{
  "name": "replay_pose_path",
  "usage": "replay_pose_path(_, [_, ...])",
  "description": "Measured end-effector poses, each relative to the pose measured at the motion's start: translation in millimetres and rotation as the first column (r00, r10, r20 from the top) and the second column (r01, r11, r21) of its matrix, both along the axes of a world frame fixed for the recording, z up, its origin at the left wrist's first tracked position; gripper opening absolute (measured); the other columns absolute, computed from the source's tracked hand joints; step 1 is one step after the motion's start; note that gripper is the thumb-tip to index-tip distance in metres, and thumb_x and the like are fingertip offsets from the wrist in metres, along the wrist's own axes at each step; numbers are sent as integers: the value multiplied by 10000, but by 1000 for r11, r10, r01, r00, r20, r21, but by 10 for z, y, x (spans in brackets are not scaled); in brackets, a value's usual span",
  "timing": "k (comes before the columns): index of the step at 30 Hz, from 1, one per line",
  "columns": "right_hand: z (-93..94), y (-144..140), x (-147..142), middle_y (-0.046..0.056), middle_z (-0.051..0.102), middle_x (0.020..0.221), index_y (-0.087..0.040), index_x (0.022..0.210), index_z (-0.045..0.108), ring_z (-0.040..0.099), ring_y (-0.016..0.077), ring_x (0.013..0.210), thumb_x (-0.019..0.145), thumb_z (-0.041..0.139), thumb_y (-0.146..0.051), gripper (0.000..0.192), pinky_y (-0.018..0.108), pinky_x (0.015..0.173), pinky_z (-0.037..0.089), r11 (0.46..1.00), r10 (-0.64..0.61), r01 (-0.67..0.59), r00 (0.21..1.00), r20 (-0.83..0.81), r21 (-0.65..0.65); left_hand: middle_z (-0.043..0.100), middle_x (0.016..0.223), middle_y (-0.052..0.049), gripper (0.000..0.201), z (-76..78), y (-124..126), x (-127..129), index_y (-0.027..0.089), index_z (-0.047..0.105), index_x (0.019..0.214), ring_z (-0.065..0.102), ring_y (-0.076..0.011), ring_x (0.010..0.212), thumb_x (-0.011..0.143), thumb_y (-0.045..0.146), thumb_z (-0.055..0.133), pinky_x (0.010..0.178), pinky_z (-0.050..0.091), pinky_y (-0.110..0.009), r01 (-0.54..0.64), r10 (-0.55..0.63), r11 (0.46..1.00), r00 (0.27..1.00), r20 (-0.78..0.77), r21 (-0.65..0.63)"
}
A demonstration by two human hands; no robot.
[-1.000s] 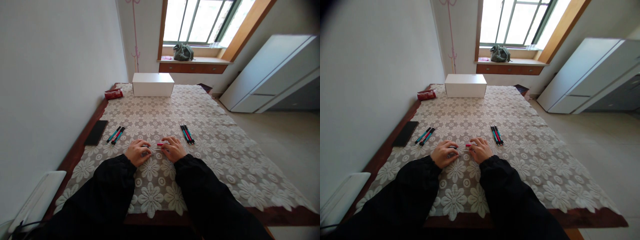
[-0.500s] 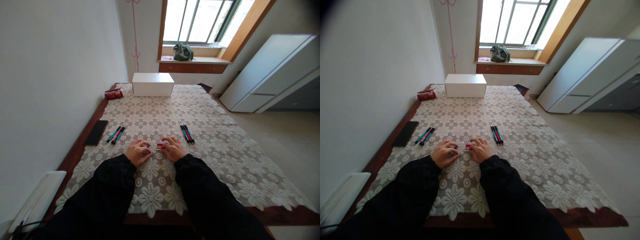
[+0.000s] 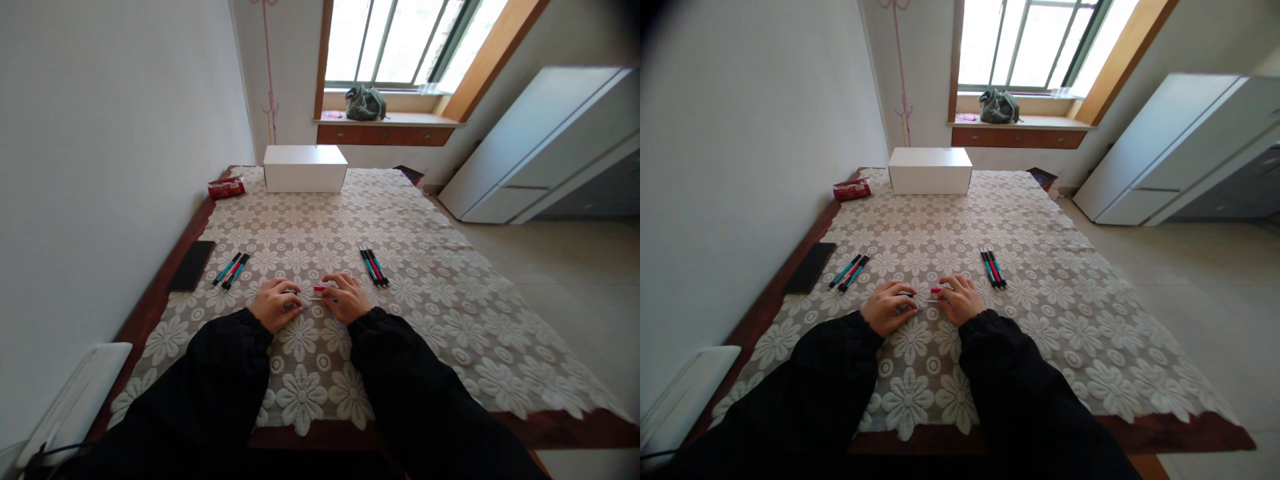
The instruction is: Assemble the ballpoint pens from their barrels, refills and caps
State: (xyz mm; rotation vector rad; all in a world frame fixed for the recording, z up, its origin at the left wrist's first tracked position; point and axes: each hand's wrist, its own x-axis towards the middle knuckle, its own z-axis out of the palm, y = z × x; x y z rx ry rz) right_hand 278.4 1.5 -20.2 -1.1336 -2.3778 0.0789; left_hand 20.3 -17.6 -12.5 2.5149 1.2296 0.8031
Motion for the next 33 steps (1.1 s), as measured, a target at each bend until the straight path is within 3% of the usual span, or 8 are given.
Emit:
replay_pose_path(4, [38, 8, 19, 60, 688, 1193, -252, 931, 710, 566, 256, 1149, 920, 633, -197, 95, 411, 966, 446, 1000, 2, -1, 999, -32, 25, 728, 1134, -19, 49, 33, -14, 7, 276, 751, 851, 600, -266, 1142, 873, 319, 741, 1029, 470, -484, -1, 1, 1000, 1000, 10, 11])
replay_pose_path(7, [64, 31, 58, 59, 702, 1150, -246, 945, 707, 583, 235, 1118, 931, 589, -182, 136, 386, 971, 435, 998, -63, 65, 996, -66, 26, 725, 1135, -23, 42, 64, -25, 15, 274, 746, 886, 599, -260, 1143, 880, 264, 705, 1038, 464, -479, -24, 23, 999, 999, 34, 23])
replay_pose_path(11, [57, 67, 118, 62, 714, 1118, -238, 939, 718, 597, 244, 1099, 909, 584, -179, 150, 394, 945, 429, 986, -170, 169, 984, -55, -11, 722, 1122, -45, 237, 84, -34, 14, 253, 737, 990, 607, -256, 1116, 817, 123, 641, 1015, 478, -457, -57, 57, 998, 997, 52, 4])
replay_pose_path(16, [43, 79, 145, 60, 713, 1110, -243, 939, 737, 606, 250, 1071, 906, 592, -204, 154, 406, 933, 427, 979, -194, 194, 981, 12, -64, 715, 1147, -60, 391, 88, -35, 4, 228, 708, 1045, 599, -283, 1124, 703, 64, 615, 999, 483, -468, -124, 125, 991, 992, 29, -53])
replay_pose_path(26, [89, 96, 187, 69, 704, 1015, -233, 913, 722, 602, 246, 1006, 894, 573, -186, 157, 384, 909, 437, 978, -182, 189, 980, 79, -84, 719, 1097, -53, 255, 22, -20, -8, 244, 698, 1053, 600, -282, 1080, 823, 159, 627, 929, 476, -455, -236, 234, 970, 971, -44, -61])
replay_pose_path(33, [84, 95, 182, 65, 694, 977, -224, 912, 709, 596, 240, 990, 892, 569, -178, 149, 377, 896, 430, 981, -166, 174, 981, 98, -85, 711, 1113, -55, 239, 69, -23, -2, 238, 707, 1039, 597, -268, 1107, 840, 136, 622, 974, 472, -452, -174, 175, 984, 984, 22, -35])
